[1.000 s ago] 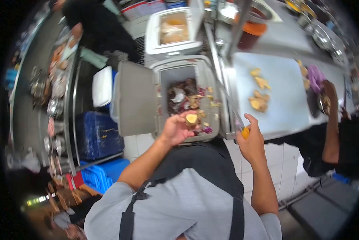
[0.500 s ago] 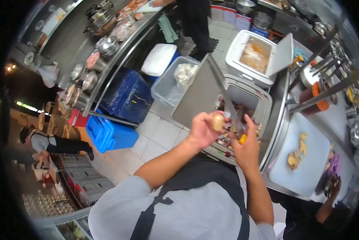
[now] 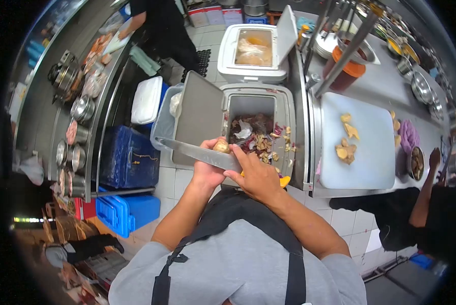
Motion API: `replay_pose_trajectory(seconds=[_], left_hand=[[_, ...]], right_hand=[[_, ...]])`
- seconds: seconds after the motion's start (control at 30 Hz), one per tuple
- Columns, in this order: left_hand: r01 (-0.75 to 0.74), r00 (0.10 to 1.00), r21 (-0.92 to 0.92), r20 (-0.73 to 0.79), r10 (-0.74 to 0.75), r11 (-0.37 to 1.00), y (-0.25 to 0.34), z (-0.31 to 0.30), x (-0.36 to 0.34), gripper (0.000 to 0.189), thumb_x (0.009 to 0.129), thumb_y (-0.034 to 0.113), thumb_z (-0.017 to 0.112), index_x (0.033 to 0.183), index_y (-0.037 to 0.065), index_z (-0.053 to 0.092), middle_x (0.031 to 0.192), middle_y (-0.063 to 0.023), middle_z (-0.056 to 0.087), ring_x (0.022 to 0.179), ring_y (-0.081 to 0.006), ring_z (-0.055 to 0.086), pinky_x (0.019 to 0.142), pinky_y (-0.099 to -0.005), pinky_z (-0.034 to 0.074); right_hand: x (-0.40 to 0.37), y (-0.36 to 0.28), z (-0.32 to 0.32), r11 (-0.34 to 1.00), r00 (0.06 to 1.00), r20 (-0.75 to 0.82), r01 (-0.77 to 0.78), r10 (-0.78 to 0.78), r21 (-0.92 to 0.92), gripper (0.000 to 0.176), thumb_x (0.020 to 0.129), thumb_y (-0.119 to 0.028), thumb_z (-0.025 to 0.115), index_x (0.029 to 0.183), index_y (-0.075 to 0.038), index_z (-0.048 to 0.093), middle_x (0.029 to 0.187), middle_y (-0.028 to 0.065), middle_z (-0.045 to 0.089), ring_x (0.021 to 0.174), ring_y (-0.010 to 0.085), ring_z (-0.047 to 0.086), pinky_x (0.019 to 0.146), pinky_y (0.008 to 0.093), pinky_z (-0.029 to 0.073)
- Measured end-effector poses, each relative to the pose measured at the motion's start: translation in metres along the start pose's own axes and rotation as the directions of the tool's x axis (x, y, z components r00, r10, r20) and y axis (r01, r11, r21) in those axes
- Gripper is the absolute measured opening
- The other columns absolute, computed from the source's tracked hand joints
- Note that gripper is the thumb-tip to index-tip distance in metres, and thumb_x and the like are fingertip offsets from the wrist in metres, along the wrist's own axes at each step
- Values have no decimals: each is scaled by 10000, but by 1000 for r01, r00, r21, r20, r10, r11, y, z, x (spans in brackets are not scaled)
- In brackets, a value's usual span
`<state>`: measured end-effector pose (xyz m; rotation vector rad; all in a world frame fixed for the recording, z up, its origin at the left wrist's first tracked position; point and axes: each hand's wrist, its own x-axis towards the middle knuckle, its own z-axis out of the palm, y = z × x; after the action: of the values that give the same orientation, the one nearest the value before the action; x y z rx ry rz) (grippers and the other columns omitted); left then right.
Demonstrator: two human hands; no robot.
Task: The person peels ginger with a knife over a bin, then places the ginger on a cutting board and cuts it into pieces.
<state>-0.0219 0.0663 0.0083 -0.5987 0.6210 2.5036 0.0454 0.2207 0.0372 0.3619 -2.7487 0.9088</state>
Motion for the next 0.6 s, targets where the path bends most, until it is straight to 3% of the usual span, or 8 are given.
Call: replay_pose_trajectory(seconds=[0.13,0.23,0.37,0.43,0.47,0.53,0.57,0.6], left_hand=[[62,995,9,72,-62,998,-7,14,-2,241,905,268,536,1005,62,612,919,-118,676,843,-250,650,796,-394,528],[205,978,104,20,-208,973,-10,20,8,342,906,388,527,1022,80,622,964,-106,674,888,-270,645,863,-420,518],[274,962,99,-16,-274,957,-14,24,13,349,920,394,507,1010,78,624,957,-104,675,926,-268,641,900,-431,503],[175,977,21,-125,-171,984,-14,34,12,356,938,406,475,946,76,609,875,-106,658,747,-236,639,702,-380,552],[172,977,21,-131,-168,985,-9,24,16,356,938,406,475,946,76,609,875,-106,658,747,-236,639,702,-380,552],[304,929,50,209,-307,952,7,19,16,354,952,406,454,882,82,579,789,-101,624,525,-188,553,438,-292,471],[235,971,27,-42,-234,972,2,18,17,386,941,409,483,844,50,582,677,-76,581,405,-141,448,310,-255,305],[236,971,27,-46,-234,971,2,14,17,386,941,409,483,844,50,582,677,-76,581,405,-141,448,310,-255,305]], right_hand=[[-3,5,-3,998,998,4,-61,61,-4,678,855,-528,627,1393,-144,476,853,106,558,632,297,619,543,421,510],[-1,6,-8,997,997,16,-80,80,-12,681,860,-536,613,1394,-137,471,846,113,552,609,306,605,536,432,509],[0,12,-9,994,994,39,-100,102,-43,689,869,-551,594,1390,-120,467,850,132,556,634,327,620,541,437,515],[-2,15,-10,993,993,47,-103,106,-64,686,871,-552,591,1387,-117,469,856,136,562,650,331,631,544,437,517],[-2,16,-12,990,992,45,-116,120,-83,684,874,-555,587,1384,-115,471,863,139,569,663,334,639,546,437,518],[-4,19,-12,987,990,47,-126,131,-95,682,877,-558,582,1381,-113,473,871,143,577,675,338,648,548,437,520],[-7,22,-12,987,988,56,-135,141,-91,683,879,-562,576,1379,-108,473,875,147,581,682,341,650,555,441,522],[-8,22,-12,985,986,64,-146,152,-89,685,881,-565,571,1377,-103,473,879,151,585,688,344,652,563,446,524]])
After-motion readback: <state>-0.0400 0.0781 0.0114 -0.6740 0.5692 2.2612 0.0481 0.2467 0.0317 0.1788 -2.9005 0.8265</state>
